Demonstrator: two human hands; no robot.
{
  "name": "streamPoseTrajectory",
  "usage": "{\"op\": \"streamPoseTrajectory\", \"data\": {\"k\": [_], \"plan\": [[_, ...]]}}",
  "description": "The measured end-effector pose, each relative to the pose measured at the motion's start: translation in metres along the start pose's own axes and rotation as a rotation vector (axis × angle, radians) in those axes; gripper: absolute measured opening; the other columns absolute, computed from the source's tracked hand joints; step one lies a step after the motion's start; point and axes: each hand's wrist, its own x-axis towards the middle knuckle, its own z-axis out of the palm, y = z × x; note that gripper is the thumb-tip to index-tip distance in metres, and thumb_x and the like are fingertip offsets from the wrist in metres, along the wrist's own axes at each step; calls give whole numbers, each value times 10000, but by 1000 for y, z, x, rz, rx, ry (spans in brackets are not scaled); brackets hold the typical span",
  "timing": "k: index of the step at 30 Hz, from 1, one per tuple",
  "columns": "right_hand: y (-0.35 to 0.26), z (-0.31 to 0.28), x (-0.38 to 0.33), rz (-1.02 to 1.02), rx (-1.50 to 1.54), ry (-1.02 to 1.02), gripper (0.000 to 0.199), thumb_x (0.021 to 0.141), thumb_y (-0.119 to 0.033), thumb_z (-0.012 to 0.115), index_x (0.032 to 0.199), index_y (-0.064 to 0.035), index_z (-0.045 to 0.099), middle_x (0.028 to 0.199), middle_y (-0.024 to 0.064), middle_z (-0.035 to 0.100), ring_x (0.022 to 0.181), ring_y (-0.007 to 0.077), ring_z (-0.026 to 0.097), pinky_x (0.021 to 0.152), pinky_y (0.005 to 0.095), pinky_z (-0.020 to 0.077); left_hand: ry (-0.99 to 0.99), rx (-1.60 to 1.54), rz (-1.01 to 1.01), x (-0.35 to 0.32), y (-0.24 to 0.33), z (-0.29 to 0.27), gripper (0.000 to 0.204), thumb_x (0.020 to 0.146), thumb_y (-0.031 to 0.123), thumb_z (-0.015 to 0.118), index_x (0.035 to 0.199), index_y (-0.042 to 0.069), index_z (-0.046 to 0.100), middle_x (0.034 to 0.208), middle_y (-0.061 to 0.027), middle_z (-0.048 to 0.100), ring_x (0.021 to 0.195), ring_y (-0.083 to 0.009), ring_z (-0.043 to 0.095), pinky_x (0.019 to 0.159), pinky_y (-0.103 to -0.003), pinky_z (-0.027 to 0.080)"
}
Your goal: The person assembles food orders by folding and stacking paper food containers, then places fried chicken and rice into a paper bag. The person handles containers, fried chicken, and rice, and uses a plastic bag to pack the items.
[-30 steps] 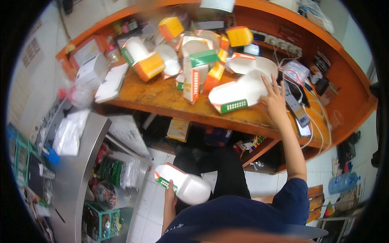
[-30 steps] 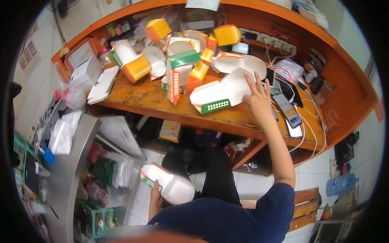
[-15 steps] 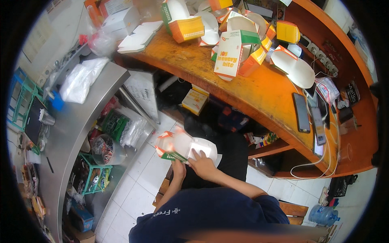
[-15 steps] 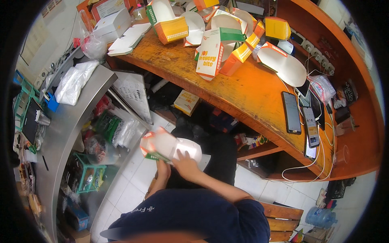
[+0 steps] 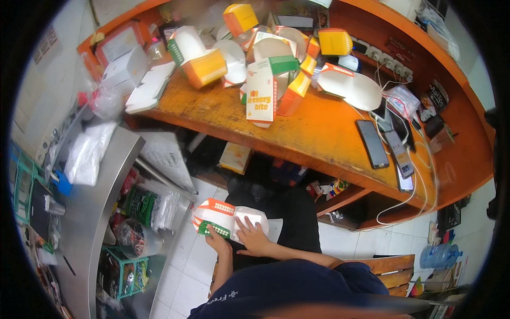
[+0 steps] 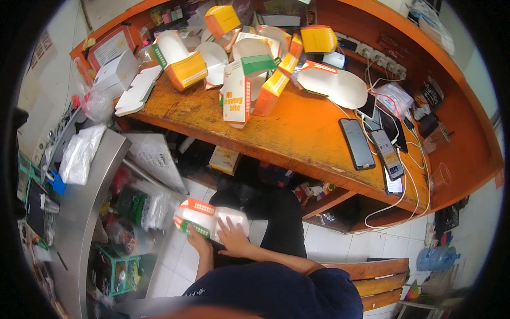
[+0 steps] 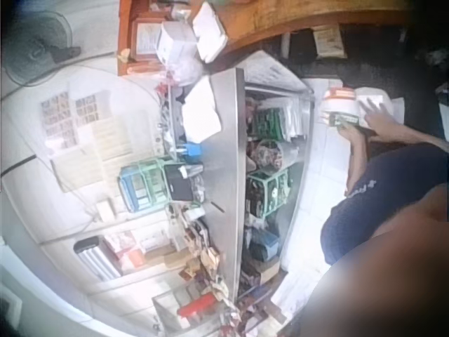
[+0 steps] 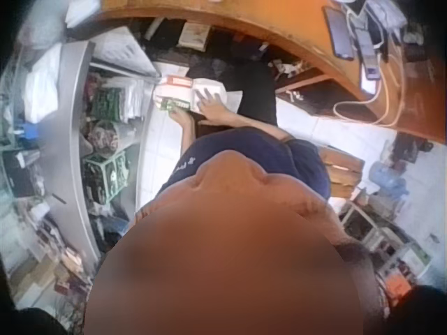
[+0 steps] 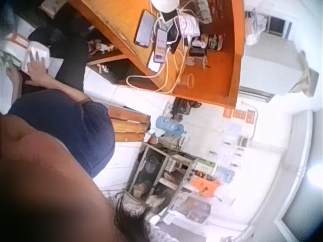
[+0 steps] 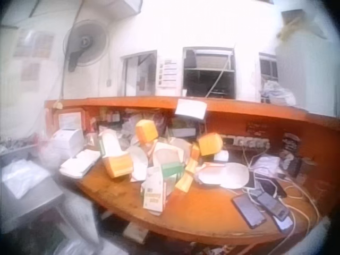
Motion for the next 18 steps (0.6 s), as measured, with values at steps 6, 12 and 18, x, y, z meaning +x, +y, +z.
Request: {"op": "streamPoseTrajectory", "data": {"k": [6,12,18], "plan": [[1,-36,-1,49,12,-156,724,745,-567,724,1212,-47,534,1522,279,241,1362,519,268,961,577,377,-70,-201,-289,10,5,18,467,965,250,563,1322,-23,437,1224,-149,579,1124,-254,589,953,-393,495],[60,-196,-18,-167,807,-31,281,868,-226,696,1078,-45,648,1000,136,680,913,267,673,811,359,523,-83,-167,-183,20,23,11,446,992,237,493,1319,-58,425,1251,-181,565,1115,-298,602,921,-418,524],[218,-362,-40,639,-843,839,287,748,-140,696,1032,-110,672,1277,125,559,1186,338,500,910,487,415,-38,-27,-105,3,43,-12,425,1009,236,439,1337,-30,388,1237,-197,558,1092,-305,611,900,-430,538]]}}
